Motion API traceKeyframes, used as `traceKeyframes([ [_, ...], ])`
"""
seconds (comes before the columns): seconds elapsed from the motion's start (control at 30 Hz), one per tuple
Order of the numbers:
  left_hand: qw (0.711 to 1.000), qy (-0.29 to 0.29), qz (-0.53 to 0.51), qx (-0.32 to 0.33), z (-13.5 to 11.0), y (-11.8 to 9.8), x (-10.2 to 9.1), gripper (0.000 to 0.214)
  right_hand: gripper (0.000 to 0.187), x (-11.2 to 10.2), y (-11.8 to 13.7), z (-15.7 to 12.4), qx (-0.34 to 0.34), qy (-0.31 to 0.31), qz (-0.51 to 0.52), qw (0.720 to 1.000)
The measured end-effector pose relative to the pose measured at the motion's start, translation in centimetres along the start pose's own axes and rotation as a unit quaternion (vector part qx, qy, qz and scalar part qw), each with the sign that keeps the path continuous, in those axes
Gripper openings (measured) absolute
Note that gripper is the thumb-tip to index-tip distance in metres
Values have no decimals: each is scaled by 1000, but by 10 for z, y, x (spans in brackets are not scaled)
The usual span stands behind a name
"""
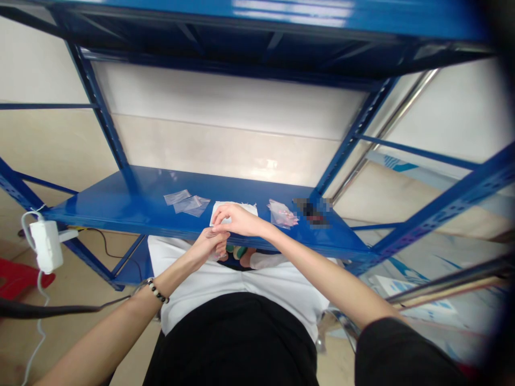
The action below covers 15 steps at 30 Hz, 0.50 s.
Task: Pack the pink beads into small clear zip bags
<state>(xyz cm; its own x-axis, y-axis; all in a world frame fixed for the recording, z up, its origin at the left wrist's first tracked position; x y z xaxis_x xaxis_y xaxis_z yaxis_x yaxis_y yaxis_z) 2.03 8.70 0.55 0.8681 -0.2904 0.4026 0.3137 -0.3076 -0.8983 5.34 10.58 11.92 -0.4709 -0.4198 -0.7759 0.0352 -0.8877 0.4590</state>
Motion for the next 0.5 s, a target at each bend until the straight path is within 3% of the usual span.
traceKeyframes([
  [0.13, 999, 18, -31, 2, -5, -5, 4, 30, 15, -21, -19, -4, 35, -99, -9, 994],
  [0.27, 997, 34, -62, 15, -7, -9, 6, 32, 20, -45, -67, -17, 101, -164, -46, 980],
  [0.4, 996, 43, -77, 17, -4, -6, 6, 32, 13, -59, -112, -26, 166, -136, -150, 965],
  [0.5, 996, 38, -75, 7, 0, -1, 3, 31, 10, -57, -130, -26, 176, -96, -179, 963],
])
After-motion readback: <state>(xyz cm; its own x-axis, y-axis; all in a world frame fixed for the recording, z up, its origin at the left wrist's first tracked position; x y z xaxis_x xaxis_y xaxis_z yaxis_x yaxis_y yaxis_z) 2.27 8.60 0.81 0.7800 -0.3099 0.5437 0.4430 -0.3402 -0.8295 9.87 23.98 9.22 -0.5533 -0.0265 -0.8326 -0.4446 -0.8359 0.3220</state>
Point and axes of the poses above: each hand's wrist, its own z-axis towards the middle knuckle, its own x-axis out of the palm, y = z × x, the point moved 9 cm from there along z, towards the middle knuckle, and after that the axes turned 14 degrees about -x, right-handed, at the moved point
